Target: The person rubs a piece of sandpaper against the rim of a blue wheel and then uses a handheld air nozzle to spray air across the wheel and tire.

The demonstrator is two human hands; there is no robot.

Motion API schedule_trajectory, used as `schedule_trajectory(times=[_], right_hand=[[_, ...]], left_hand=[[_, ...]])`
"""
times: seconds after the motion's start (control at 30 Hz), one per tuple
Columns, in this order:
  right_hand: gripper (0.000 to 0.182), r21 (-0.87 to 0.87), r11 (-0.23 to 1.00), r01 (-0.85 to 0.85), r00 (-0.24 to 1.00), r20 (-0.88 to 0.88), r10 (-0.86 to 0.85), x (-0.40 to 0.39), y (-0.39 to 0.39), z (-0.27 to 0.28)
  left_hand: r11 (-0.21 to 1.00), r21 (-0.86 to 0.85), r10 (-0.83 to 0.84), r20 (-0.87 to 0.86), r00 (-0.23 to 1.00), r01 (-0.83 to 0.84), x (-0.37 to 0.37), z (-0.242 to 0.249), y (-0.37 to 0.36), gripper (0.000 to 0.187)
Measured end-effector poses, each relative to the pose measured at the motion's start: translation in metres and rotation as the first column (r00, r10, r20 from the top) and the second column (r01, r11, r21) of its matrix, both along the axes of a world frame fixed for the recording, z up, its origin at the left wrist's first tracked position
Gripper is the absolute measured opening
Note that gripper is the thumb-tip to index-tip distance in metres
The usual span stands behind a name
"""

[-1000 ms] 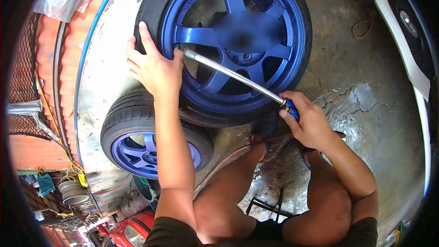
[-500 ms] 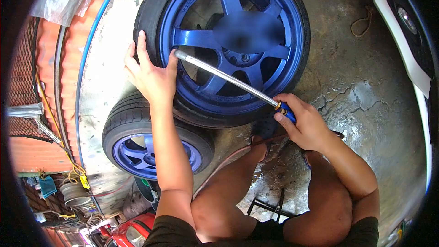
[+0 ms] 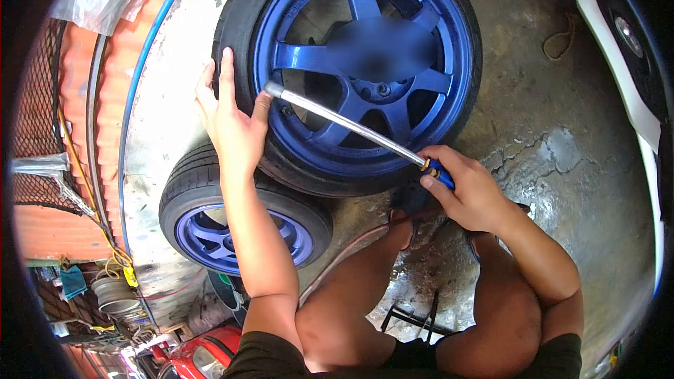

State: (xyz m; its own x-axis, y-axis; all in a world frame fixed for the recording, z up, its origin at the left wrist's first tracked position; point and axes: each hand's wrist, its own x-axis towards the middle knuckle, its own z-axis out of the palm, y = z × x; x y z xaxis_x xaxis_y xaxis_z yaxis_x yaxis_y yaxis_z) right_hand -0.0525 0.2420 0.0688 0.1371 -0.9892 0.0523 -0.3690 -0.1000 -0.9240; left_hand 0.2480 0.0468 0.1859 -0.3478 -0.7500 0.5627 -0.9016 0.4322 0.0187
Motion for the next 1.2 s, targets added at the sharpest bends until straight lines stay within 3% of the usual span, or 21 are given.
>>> schedule_trajectory(times=[0.27,0.5,0.63,0.73,0.77,0.9,1.07,1.13,1.2], right_hand=[[0.033,-0.132,0.985,0.108,0.991,-0.062,-0.117,-0.003,-0.032,0.017],[0.029,-0.219,0.941,0.258,0.948,-0.13,-0.291,-0.024,-0.065,0.031],[0.029,-0.174,0.906,0.386,0.895,-0.166,-0.414,-0.043,-0.077,0.03],[0.03,-0.12,0.871,0.477,0.861,-0.132,-0.49,-0.056,-0.075,0.02],[0.031,-0.016,0.869,0.494,0.861,-0.134,-0.491,-0.058,-0.073,0.02],[0.031,-0.164,0.919,0.359,0.907,-0.172,-0.385,-0.057,-0.063,0.005],[0.031,-0.151,0.901,0.406,0.89,-0.159,-0.428,-0.041,-0.059,0.002],[0.031,-0.163,0.905,0.392,0.888,-0.188,-0.419,-0.041,-0.058,0.003],[0.031,-0.149,0.906,0.397,0.888,-0.185,-0.42,-0.043,-0.055,0.003]], left_hand=[[0.991,-0.133,-0.029,-0.074,0.997,0.019,0.004,-0.017,-0.011,0.067],[0.983,-0.184,0.043,0.071,0.997,-0.029,-0.004,-0.023,-0.006,0.054],[0.978,-0.21,0.031,0.094,0.995,-0.01,0.001,-0.027,-0.011,0.045],[0.976,-0.218,0.017,0.104,0.994,0.006,0.001,-0.027,-0.01,0.05],[0.977,-0.215,0.024,0.106,0.994,-0.001,0.0,-0.026,-0.009,0.053],[0.98,-0.196,0.039,0.113,0.993,-0.016,-0.005,-0.026,-0.006,0.062],[0.957,-0.275,0.169,0.263,0.95,-0.094,-0.019,-0.034,0.004,0.07],[0.978,-0.207,0.111,0.415,0.903,-0.026,-0.033,-0.044,0.014,0.073],[0.996,-0.016,-0.07,0.411,0.909,0.084,-0.053,-0.062,0.013,0.084]])
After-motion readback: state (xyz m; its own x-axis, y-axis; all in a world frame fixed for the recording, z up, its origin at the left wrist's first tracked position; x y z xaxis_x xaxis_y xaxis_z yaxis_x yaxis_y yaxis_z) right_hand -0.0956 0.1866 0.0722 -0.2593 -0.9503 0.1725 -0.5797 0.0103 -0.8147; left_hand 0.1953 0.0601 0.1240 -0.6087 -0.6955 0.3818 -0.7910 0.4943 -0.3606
